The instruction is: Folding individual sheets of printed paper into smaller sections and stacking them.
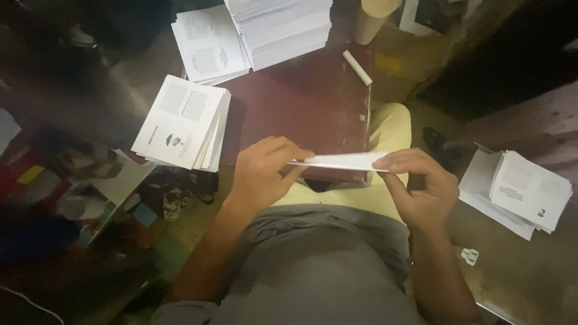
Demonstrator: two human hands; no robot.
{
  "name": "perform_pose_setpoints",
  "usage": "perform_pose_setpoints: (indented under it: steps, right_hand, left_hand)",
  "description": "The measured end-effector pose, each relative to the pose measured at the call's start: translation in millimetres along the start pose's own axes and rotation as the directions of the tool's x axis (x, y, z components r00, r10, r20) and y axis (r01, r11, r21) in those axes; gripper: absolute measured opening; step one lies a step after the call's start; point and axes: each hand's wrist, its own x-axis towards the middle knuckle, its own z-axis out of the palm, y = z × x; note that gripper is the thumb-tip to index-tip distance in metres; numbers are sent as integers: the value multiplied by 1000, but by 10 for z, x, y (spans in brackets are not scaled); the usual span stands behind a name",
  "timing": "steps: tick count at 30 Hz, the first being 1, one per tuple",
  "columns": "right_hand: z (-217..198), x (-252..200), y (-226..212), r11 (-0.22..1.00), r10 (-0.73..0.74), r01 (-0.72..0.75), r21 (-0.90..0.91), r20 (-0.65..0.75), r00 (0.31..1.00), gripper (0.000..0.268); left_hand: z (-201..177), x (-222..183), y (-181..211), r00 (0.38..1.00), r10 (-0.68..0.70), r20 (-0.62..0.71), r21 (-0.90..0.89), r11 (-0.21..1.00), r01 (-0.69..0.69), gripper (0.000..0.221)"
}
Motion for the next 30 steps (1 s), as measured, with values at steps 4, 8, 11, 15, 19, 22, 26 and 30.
perform_pose_setpoints:
  steps: [4,8,11,15,19,22,26,30]
  right_hand:
    - [-17,27,-136,973,-119,105,-203,-53,992,23]
    - [-104,8,-166,918,-237,212,-334,-35,971,32]
    - [-138,10,-88,878,-311,268,-396,-48,949,32]
    - [-108,-1,-106,880,-311,262,-397,-64,948,31]
    - [74,-46,-192,953,-45,-20,-301,-208,977,19]
    - [270,-150,-126,963,254,-227,148,-203,946,31]
    - [305,-152,-125,867,371,-315,387,-78,926,30]
    - [239,-40,-165,910,368,-326,257,-134,920,32]
  left_hand:
    - [92,-20,16,946,295,-138,209,942,-263,10]
    - [142,58,27,737,620,-270,301,781,-547,16]
    - [136,38,110,692,638,-338,344,768,-540,18]
    - [186,8,57,598,705,-381,406,709,-577,7]
    - [297,-56,57,550,713,-435,462,701,-544,7]
    - [407,-111,29,544,690,-476,453,723,-521,7]
    - [521,-147,-35,569,688,-450,457,725,-515,9]
    - [496,-141,-46,582,698,-417,505,711,-490,11]
